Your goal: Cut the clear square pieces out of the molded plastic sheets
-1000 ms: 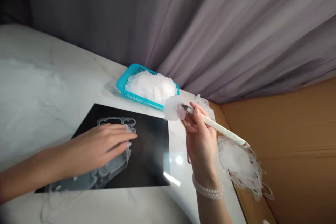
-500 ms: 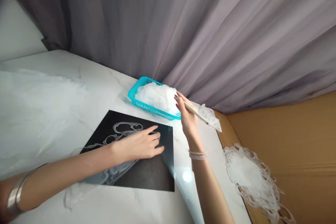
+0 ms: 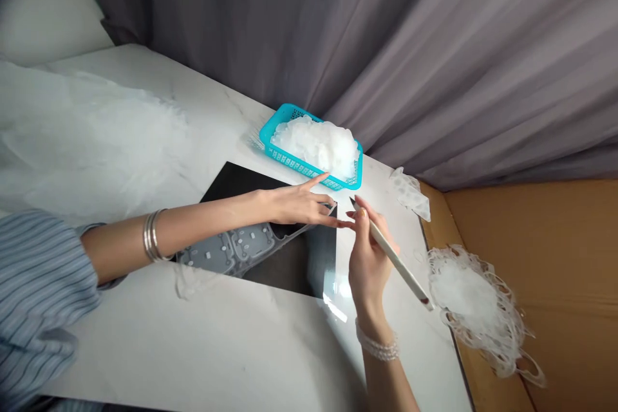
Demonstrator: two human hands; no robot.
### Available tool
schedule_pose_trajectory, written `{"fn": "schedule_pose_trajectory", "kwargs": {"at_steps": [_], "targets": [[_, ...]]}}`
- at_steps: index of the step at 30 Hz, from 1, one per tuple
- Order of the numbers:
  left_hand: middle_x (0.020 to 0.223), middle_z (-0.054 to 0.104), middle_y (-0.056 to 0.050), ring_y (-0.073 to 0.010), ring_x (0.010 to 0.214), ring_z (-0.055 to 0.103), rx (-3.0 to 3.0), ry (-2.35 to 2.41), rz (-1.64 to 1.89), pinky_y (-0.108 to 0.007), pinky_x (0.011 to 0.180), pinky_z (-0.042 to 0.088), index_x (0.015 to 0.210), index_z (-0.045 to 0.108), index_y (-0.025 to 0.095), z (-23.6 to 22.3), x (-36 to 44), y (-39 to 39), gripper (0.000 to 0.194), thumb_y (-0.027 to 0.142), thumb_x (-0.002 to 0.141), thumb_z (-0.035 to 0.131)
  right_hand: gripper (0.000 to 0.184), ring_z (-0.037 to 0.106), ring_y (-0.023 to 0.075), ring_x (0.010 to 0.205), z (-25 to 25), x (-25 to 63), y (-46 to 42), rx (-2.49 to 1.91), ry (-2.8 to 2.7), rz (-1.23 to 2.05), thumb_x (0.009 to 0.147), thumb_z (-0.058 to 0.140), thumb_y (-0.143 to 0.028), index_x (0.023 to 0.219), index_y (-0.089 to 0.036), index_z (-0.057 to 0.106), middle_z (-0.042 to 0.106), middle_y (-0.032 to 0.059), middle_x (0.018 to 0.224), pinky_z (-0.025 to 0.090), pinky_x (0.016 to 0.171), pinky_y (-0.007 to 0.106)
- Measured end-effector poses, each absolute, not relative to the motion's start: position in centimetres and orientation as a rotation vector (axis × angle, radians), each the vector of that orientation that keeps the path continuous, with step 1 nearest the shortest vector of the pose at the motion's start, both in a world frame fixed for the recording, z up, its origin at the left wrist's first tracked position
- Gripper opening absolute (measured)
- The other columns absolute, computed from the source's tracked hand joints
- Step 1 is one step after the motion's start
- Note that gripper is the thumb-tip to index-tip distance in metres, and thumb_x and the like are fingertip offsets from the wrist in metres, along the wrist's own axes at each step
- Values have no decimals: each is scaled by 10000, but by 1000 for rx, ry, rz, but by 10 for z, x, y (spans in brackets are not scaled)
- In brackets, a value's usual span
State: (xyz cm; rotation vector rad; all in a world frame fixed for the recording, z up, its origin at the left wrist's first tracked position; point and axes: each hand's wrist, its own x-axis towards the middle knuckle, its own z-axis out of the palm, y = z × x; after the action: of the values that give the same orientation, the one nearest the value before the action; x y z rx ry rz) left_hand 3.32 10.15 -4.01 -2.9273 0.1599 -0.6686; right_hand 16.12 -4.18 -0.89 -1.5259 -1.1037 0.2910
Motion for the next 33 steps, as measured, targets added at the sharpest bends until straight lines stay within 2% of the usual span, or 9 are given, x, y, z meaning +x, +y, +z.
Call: {"fn": "schedule_pose_trajectory", "kwargs": {"at_steps": [3,6,8,12,17,21,23,26,33], "targets": [[966,705,-33,-194,1058,618,-2970,126,-675,-511,1142,274,1285,561,245,-36,35,106,604,-83,781,508,291,693,205,841,-14,138,-52,-1461,-1098,276,935,563,-379,1131,-227,716,705,68,998,565,842,438],[1148,668,-57,-188,1229,544,-2964,171,-699,-467,1154,256,1205,607,267,-30,43,112,509,-61,848,451,225,685,194,781,-16,121,-59,-1369,-1087,170,935,565,-325,1071,-259,732,684,47,993,552,842,447],[1155,676,-42,-168,1310,482,-2967,209,-696,-445,1166,232,1172,621,286,-26,49,117,491,-53,871,431,204,680,196,770,-17,115,-63,-1331,-1090,133,935,567,-294,1047,-276,736,677,37,981,542,837,449],[894,720,-6,-167,1066,626,-3027,109,-654,-433,1147,257,1117,627,243,-22,55,127,492,-98,798,473,208,674,218,813,-16,115,-70,-1386,-1214,228,947,548,-291,1031,-274,738,685,35,897,528,805,424],[1004,707,-89,-208,977,647,-3089,-345,-666,-337,871,465,1105,598,132,-21,13,113,332,-20,843,462,230,671,225,884,-21,116,-67,-1570,-1555,583,948,559,-313,1114,-273,713,718,44,920,518,759,358],[921,694,-138,-278,890,659,-3064,-632,-511,-364,762,494,946,635,83,-36,-58,48,211,-6,769,562,148,680,198,793,-36,111,-53,-1551,-1584,779,929,602,-315,1014,-220,677,727,42,879,524,693,312],[1105,679,-186,-333,1071,627,-2990,-759,-396,-413,863,495,1092,629,77,-50,-87,11,255,85,842,576,108,671,177,751,-43,109,-48,-1530,-1612,800,923,615,-304,956,-211,660,727,36,865,515,665,286],[1438,497,-228,-414,1318,469,-2914,-882,-359,-561,1035,398,1387,484,134,-70,-108,-24,460,333,973,474,88,675,169,790,-50,107,-45,-1513,-1753,781,933,602,-267,947,-205,664,732,41,908,511,697,273],[1493,442,-215,-414,1382,401,-2978,-931,-271,-616,1096,330,1414,469,181,-75,-111,-32,462,378,1007,374,92,665,139,785,-48,97,-51,-1482,-1975,605,945,563,-167,986,-194,641,713,36,902,505,711,245]]}}
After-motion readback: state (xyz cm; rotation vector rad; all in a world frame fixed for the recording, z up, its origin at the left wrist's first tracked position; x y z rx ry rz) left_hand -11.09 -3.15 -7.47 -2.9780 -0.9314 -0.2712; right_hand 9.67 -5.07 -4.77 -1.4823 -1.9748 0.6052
